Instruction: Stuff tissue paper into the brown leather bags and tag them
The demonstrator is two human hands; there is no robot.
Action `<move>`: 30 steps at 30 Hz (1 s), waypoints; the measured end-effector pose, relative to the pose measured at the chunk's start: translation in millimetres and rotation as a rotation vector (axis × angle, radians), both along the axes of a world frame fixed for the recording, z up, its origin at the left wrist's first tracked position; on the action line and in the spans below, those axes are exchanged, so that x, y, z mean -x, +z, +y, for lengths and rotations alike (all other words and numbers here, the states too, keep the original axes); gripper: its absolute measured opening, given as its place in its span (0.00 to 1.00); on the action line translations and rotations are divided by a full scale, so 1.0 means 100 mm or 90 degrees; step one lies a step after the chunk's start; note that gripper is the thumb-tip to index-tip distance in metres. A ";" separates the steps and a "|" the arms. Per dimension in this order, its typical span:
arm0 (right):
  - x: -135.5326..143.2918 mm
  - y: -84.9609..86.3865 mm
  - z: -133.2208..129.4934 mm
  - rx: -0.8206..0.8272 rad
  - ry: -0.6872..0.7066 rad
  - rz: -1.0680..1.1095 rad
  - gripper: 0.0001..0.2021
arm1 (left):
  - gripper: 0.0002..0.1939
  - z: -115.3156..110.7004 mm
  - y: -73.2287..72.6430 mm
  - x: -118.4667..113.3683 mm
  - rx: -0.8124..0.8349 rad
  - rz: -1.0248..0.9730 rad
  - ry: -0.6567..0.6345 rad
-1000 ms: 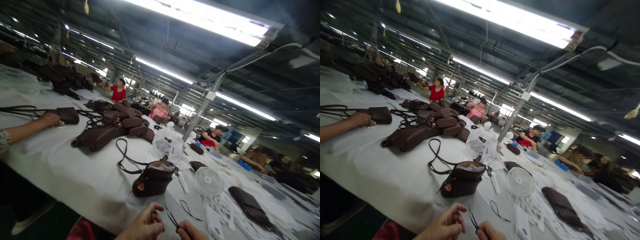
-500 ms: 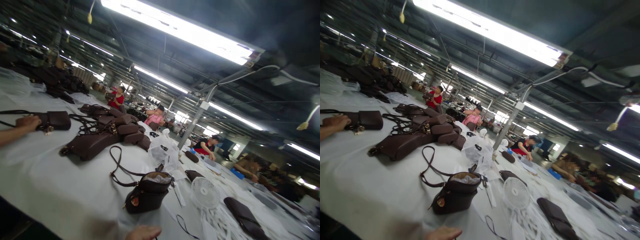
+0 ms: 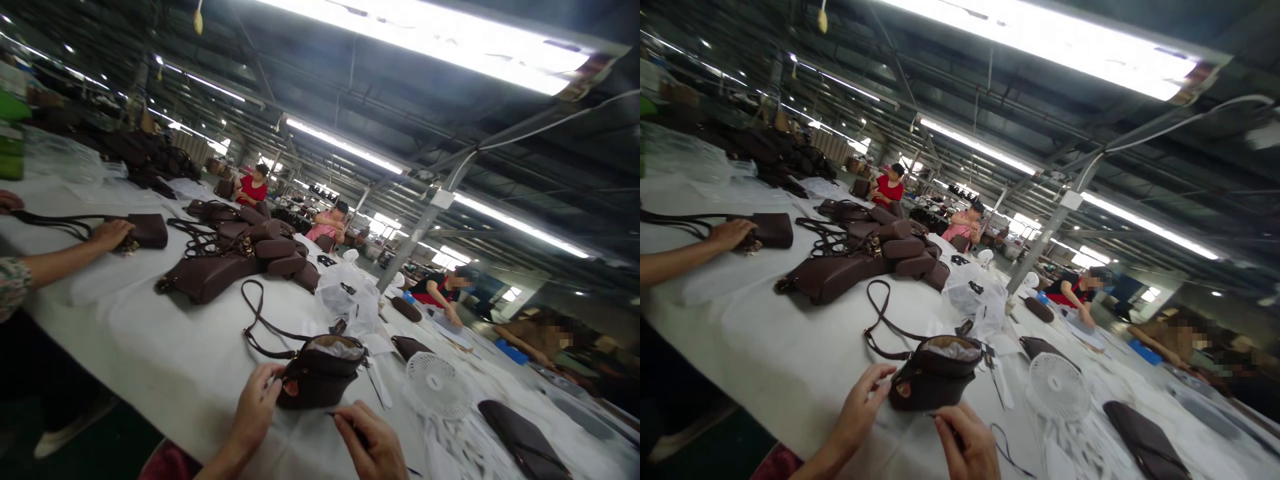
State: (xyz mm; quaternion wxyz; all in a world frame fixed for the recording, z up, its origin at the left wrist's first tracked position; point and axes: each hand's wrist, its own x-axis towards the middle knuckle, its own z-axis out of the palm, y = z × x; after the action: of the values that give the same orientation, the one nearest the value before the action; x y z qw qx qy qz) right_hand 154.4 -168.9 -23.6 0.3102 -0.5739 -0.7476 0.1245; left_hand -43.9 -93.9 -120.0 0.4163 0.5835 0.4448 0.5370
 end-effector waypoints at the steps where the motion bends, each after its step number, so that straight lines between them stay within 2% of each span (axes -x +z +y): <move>1: 0.03 0.10 0.07 -0.026 0.016 -0.030 0.15 | 0.19 0.08 0.02 0.01 0.014 0.032 0.021; 2: 0.07 0.18 0.14 -0.043 0.026 -0.061 0.15 | 0.19 0.16 0.03 0.01 0.020 0.055 0.011; 4: 0.15 0.32 0.27 -0.060 0.038 -0.131 0.14 | 0.19 0.28 0.01 -0.05 0.022 0.058 -0.069; 7: 0.28 0.41 0.46 -0.085 0.045 -0.244 0.14 | 0.23 0.35 -0.02 -0.16 0.024 -0.038 -0.165; 12: 0.45 0.47 0.77 -0.101 0.014 -0.420 0.13 | 0.32 0.35 0.03 -0.26 0.053 -0.196 -0.184; 17: 0.58 0.44 0.99 -0.062 -0.038 -0.563 0.13 | 0.34 0.36 0.08 -0.26 0.071 -0.258 -0.211; 23: 0.64 0.39 1.07 -0.042 -0.020 -0.643 0.13 | 0.33 0.40 0.04 -0.27 0.073 -0.311 -0.229; 30: 0.66 0.53 1.08 0.014 0.019 -0.689 0.13 | 0.35 0.47 -0.05 -0.30 0.082 -0.348 -0.240</move>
State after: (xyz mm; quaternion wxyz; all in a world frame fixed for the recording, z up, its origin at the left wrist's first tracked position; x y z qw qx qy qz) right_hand 88.4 -60.9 29.5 -0.1273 -0.5485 -0.8072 -0.1770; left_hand -13.6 -47.4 -125.3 0.6484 0.4622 0.2338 0.5579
